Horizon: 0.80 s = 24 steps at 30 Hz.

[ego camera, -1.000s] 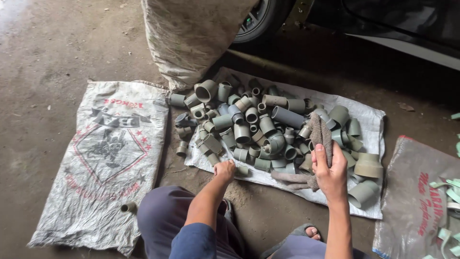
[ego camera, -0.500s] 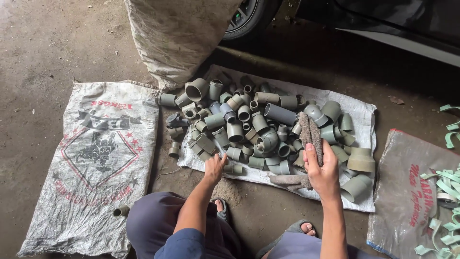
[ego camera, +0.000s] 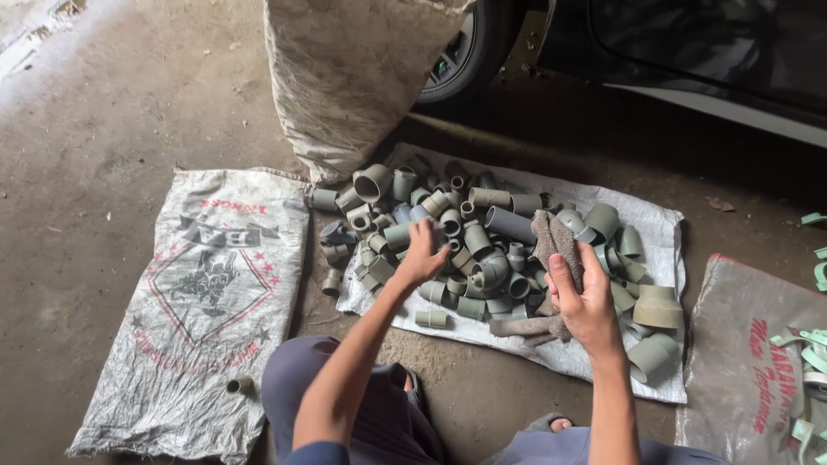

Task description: The person sits on the ground and uses a cloth to wipe and clean small gray plastic pipe fittings. They pick up each fitting, rub it with the cloth, and place it aside on a sack.

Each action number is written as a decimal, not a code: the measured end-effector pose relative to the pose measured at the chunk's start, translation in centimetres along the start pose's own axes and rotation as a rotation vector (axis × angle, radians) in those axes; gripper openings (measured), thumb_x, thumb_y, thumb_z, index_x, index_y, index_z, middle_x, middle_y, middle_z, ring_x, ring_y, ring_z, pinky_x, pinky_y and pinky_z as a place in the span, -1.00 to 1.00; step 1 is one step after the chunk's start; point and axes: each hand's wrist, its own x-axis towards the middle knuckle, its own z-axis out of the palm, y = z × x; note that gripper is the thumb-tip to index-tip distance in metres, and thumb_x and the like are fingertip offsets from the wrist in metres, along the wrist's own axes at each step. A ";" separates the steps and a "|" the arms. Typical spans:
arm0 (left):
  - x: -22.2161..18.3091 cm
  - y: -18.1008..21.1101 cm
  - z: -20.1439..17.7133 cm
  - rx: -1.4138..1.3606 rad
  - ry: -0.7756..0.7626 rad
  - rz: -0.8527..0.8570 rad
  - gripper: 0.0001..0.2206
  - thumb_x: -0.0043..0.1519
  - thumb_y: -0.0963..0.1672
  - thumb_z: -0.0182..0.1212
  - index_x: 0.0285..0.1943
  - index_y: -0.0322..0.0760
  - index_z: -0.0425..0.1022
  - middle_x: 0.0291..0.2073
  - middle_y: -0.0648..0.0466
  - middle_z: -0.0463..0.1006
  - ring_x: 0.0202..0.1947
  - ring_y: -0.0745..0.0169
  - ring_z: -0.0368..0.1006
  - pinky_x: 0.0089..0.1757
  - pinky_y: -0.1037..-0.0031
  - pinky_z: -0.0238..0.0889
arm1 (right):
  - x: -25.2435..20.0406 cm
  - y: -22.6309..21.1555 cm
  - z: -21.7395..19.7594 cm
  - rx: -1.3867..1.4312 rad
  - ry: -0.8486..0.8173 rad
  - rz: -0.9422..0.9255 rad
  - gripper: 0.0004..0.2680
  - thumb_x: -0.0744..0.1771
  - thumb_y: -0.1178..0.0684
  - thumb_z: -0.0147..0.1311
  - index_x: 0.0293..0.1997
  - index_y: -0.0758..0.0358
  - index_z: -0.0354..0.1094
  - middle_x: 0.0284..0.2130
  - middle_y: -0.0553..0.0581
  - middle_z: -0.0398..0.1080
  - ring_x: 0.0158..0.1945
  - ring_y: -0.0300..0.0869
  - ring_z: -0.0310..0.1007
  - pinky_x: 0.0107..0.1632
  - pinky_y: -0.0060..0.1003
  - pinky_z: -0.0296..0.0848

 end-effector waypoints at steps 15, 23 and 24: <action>-10.5 20.6 -1.9 -0.249 0.112 0.476 -0.60 0.12 -0.29 0.38 0.14 -0.22 0.50 -0.05 -0.01 0.48 0.04 -0.06 0.50 0.08 0.14 0.36 | -2.2 -6.2 -6.4 -0.128 -0.271 0.102 -0.81 0.39 0.05 0.00 -0.08 0.33 0.52 -0.70 0.16 0.37 -0.81 -0.29 0.13 -0.69 -0.41 0.27; -11.1 20.4 -1.8 -0.304 0.049 0.477 -0.59 0.08 -0.29 0.42 0.13 -0.20 0.54 -0.07 0.02 0.61 0.01 -0.03 0.56 0.05 0.17 0.39 | -2.9 -6.6 -6.2 -0.158 -0.345 0.130 -0.78 0.38 0.09 -0.01 -0.09 0.40 0.57 -0.75 0.14 0.33 -0.81 -0.33 0.08 -0.70 -0.42 0.20; -11.2 20.5 -1.8 -0.305 0.039 0.484 -0.59 0.08 -0.27 0.43 0.13 -0.20 0.55 -0.08 0.02 0.61 0.01 -0.03 0.56 0.05 0.17 0.39 | -2.9 -6.7 -6.0 -0.163 -0.364 0.135 -0.78 0.38 0.09 -0.01 -0.10 0.41 0.58 -0.76 0.13 0.33 -0.82 -0.33 0.07 -0.70 -0.43 0.19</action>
